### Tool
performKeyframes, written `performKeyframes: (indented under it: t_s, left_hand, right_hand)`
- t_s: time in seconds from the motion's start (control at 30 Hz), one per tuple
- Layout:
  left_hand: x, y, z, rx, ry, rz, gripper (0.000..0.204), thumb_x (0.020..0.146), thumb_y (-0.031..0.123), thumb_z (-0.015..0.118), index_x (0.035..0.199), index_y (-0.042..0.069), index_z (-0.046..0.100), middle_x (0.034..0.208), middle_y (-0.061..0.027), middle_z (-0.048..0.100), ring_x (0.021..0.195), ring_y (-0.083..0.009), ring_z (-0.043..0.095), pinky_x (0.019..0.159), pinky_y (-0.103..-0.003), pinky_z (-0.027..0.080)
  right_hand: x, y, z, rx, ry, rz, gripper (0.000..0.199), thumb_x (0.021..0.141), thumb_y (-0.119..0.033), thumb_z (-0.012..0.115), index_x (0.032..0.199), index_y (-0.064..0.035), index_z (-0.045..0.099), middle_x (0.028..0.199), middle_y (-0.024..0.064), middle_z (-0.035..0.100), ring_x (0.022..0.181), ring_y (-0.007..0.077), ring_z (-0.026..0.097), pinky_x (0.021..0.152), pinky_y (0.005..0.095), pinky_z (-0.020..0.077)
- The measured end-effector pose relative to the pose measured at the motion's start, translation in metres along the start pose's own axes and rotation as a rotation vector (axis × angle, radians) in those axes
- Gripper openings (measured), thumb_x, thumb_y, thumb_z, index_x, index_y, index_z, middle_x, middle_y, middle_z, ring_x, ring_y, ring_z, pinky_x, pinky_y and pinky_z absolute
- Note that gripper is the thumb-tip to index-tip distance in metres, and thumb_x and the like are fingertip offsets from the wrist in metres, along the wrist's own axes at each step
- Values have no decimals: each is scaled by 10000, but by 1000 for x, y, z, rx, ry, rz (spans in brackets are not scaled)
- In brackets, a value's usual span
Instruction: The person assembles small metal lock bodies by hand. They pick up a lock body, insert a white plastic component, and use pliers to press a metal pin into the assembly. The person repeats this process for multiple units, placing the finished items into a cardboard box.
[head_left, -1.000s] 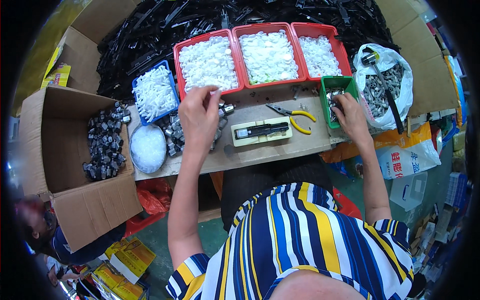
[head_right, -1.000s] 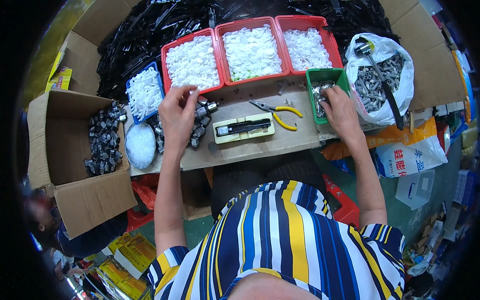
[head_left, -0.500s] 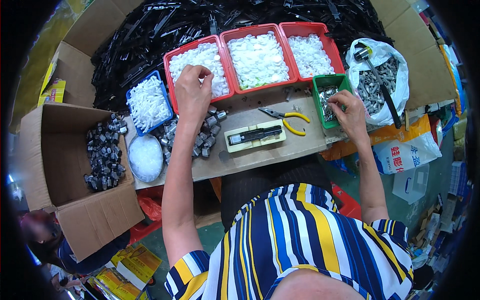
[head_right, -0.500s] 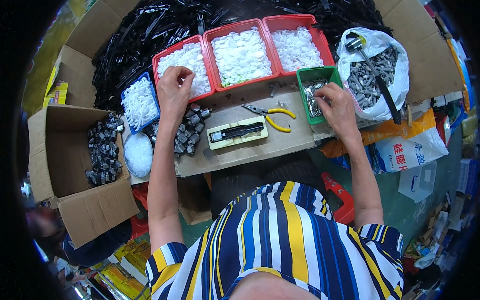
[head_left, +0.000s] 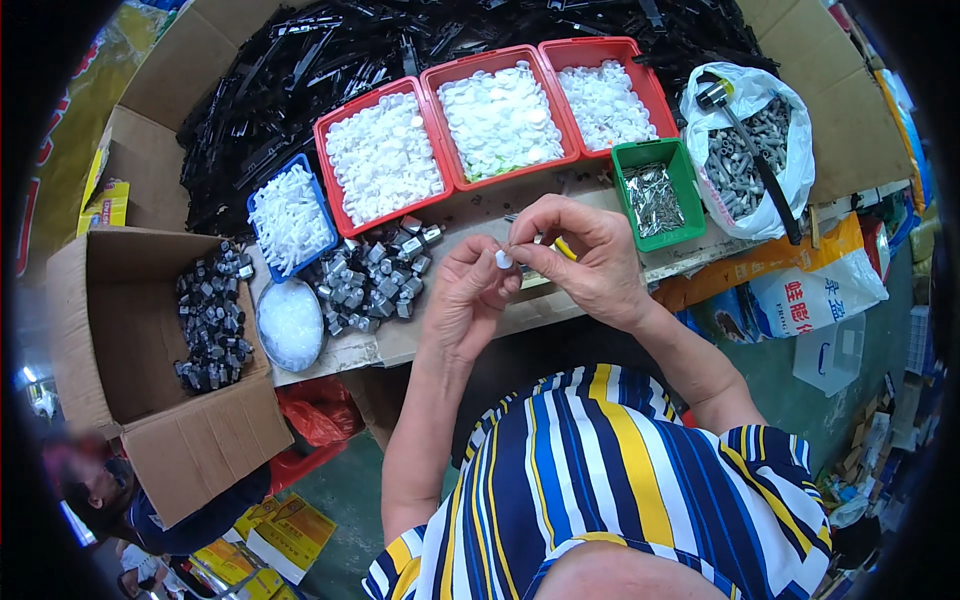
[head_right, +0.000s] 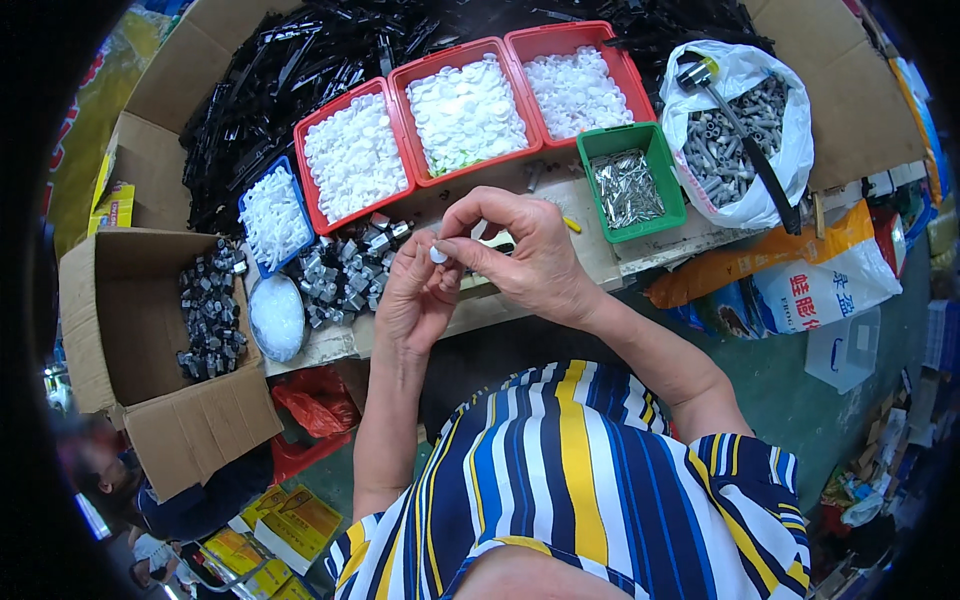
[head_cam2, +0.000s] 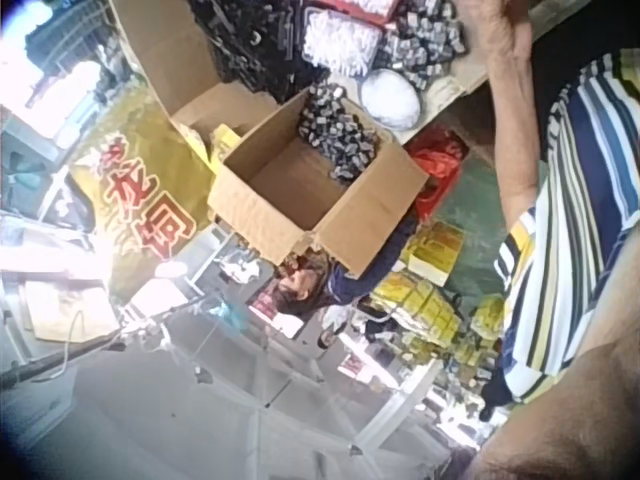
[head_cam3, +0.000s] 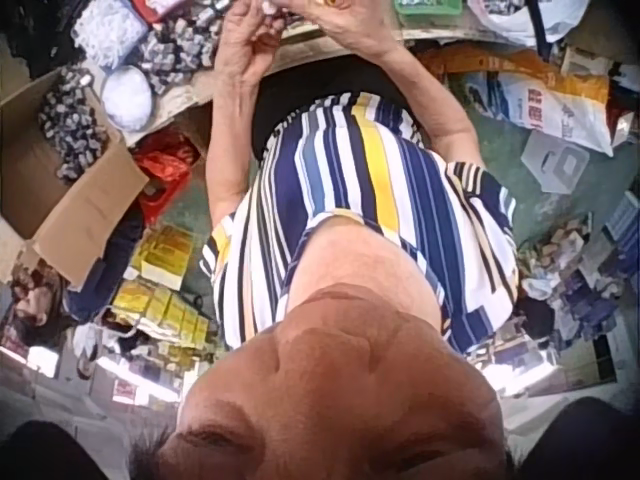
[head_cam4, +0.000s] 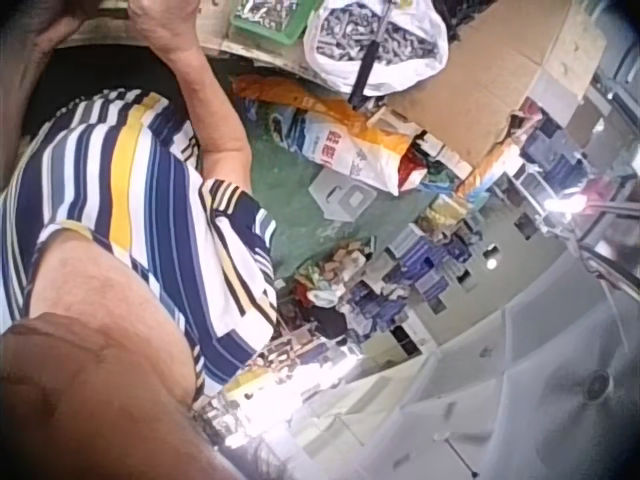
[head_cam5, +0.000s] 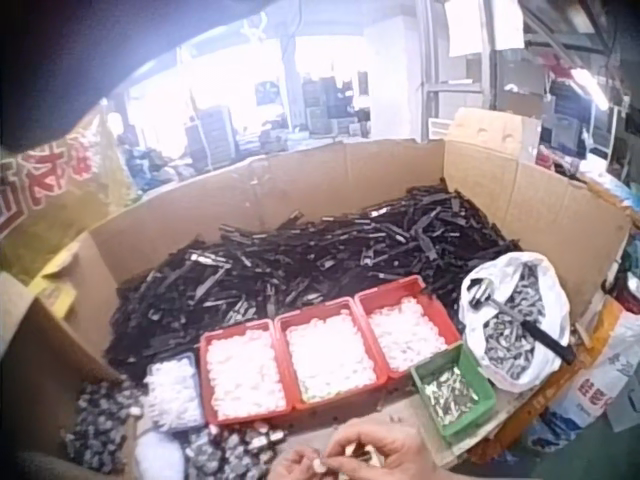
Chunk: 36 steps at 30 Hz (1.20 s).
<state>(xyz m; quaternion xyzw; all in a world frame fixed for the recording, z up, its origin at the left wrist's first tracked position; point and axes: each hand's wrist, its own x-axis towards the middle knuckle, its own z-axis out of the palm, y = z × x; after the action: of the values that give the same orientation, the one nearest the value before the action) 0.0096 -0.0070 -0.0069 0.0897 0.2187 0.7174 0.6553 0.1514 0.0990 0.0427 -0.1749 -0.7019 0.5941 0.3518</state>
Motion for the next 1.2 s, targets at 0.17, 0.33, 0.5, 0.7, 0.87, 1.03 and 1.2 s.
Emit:
performKeyframes:
  t_s: [0.17,0.33,0.5,0.7,0.87,1.03,1.2]
  left_hand:
    - [-2,-5,-4,-59,-18,-9,150,916,147,735,991,45,655,927,-58,691,778,-145,650,689,-230,554]
    - [-5,-4,-5,-54,-8,-15,137,917,129,731,992,50,648,922,-56,687,755,-140,641,677,-225,548]
    - [-6,-6,-4,-70,8,45,132,915,91,724,1011,54,642,921,-57,687,742,-140,643,676,-230,543]
    - [-14,-10,10,91,34,97,226,887,29,736,1098,37,656,938,-77,696,756,-151,665,676,-246,551]
    - [-22,-11,7,344,69,230,292,842,-11,768,1116,9,671,952,-88,697,788,-155,685,696,-248,560]
    - [-29,-6,8,624,250,353,369,797,-1,812,1143,4,687,973,-74,672,869,-142,656,735,-238,539]
    - [-42,11,-9,1616,320,714,386,725,9,836,1092,16,718,987,-76,641,919,-197,605,773,-324,502]
  right_hand:
    - [0,-5,2,-101,-35,-49,93,855,-50,726,919,-2,679,869,62,683,797,147,658,715,276,503]
    - [5,-6,2,-193,-94,-64,119,846,-49,737,918,15,668,865,91,679,796,166,663,706,309,518]
    - [-1,-6,2,-316,-8,-142,138,824,-21,754,927,19,670,865,106,672,782,198,671,685,311,526]
    - [-14,5,-1,-310,-30,-250,159,794,73,725,930,12,669,864,113,664,775,241,681,656,319,542]
    - [-15,8,-1,-318,-76,-268,167,798,61,720,946,7,662,866,115,656,780,248,679,656,333,537]
    - [-13,20,5,-340,-116,-246,132,812,26,711,929,5,653,867,115,639,793,265,663,667,362,517]
    - [-9,52,9,-543,-214,-224,112,806,-7,722,898,-2,658,933,93,631,877,273,642,746,376,499]
